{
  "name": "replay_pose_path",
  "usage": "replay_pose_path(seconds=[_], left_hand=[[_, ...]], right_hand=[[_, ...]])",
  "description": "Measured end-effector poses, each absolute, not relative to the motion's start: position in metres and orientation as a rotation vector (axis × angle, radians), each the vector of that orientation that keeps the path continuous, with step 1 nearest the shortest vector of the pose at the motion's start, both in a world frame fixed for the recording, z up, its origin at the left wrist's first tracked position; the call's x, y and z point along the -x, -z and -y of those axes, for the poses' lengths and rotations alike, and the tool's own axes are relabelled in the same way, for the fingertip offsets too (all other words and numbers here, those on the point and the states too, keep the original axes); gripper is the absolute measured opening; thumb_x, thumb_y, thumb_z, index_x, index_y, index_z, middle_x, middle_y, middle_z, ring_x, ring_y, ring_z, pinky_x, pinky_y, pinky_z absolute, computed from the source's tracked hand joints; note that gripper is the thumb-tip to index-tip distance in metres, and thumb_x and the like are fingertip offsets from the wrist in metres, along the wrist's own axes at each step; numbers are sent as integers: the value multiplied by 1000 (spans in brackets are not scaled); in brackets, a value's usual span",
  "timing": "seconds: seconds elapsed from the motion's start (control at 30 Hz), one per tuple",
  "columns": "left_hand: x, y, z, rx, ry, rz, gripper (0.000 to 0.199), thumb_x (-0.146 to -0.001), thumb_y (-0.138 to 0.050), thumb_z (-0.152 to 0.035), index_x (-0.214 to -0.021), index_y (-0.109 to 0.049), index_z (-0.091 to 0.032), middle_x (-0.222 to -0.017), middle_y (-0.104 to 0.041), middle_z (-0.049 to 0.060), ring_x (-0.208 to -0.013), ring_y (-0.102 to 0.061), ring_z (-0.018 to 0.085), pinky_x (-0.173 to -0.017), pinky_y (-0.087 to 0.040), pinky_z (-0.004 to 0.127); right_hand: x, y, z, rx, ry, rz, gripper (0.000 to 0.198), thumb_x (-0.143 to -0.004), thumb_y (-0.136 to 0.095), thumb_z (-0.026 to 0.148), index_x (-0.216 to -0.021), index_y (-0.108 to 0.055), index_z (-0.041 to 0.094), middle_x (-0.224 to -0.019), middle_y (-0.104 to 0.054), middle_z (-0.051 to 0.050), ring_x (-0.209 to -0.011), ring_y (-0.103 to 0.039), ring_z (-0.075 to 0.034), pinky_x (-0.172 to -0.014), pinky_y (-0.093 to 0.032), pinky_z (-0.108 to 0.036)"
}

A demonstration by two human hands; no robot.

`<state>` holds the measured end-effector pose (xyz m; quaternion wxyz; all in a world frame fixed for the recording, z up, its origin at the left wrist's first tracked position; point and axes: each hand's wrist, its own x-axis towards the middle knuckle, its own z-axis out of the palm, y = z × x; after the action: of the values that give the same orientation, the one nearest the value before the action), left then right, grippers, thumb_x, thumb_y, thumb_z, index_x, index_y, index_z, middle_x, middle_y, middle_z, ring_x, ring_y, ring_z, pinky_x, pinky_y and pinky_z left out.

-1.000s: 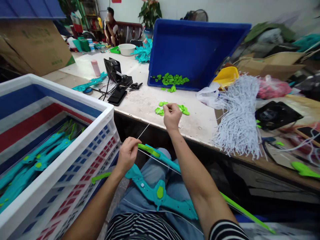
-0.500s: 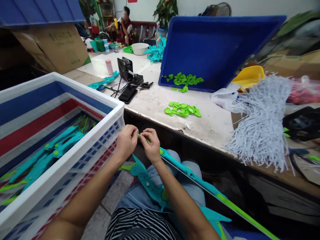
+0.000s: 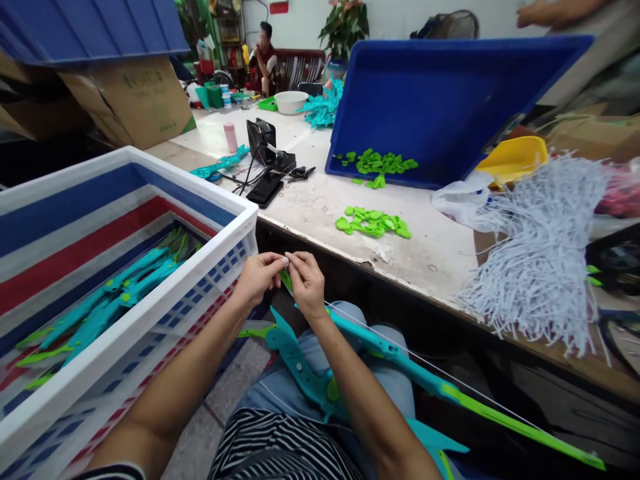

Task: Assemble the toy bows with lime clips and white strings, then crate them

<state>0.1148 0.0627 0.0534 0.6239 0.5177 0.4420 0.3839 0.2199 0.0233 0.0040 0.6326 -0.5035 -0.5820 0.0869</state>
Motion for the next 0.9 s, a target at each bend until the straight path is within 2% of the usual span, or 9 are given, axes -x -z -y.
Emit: replay_pose_path(seconds=[0.1,0.27,0.4,0.5,0.6,0.7,0.9], left_hand=[[-119,-56,-64,-1128,-894,-1028,16,-61,-67,-28,-60,-61,-13,-36,-49,-4,-32,-43,7,-33,-24,16],[-111,-63,-70,-1159,-685,-924,13,-60,-65,-24,-60,-65,-11,-43,-58,2,-40,-51,9,-37,-30,17],[-107,-62,-70,-1365,-696,-943,11,-61,-62,-17,-67,-70,-13,-45,-57,-2,-38,-45,8,-39,-29,18],[-108,-57,-67,-1575,-757,-978,11,-64,-61,-14,-67,-71,-15,-56,-65,-1,-46,-51,10,-47,-37,20],[-111,-53,-64,-1860,-809,-1075,10,-69,-62,-16,-65,-71,-17,-64,-69,2,-59,-59,14,-57,-40,22],[-116,-51,-62,-2112,-768,-1165,13,-74,-63,-23,-66,-72,-18,-62,-68,2,-59,-57,15,-57,-37,23],[-133,-52,-77,-2032,-894,-1124,11,-77,-62,-17,-72,-72,-17,-70,-70,3,-65,-61,16,-61,-41,24]], right_hand=[[-224,-7,-21,1147,-131,1348,19,-90,-51,24,-101,-67,23,-91,-63,-4,-84,-61,-14,-73,-52,-28],[-236,-12,-22,1119,-56,1483,15,-90,-52,23,-89,-67,22,-88,-65,-4,-80,-62,-14,-72,-52,-28],[-236,-16,-19,1200,-68,1529,16,-90,-49,23,-83,-63,20,-84,-64,-4,-78,-61,-15,-72,-50,-28],[-234,-14,-16,1289,-62,1527,19,-91,-45,23,-78,-59,20,-77,-60,-4,-74,-58,-15,-69,-48,-28],[-238,-6,-18,1360,-40,1536,19,-91,-43,24,-77,-55,20,-76,-58,-4,-72,-55,-15,-67,-45,-27],[-251,-3,-24,1467,41,1477,21,-91,-40,25,-76,-54,20,-74,-56,-4,-70,-53,-16,-66,-44,-29],[-273,-17,25,1438,213,1286,17,-92,-43,24,-84,-58,21,-75,-60,-4,-72,-57,-17,-71,-47,-31]])
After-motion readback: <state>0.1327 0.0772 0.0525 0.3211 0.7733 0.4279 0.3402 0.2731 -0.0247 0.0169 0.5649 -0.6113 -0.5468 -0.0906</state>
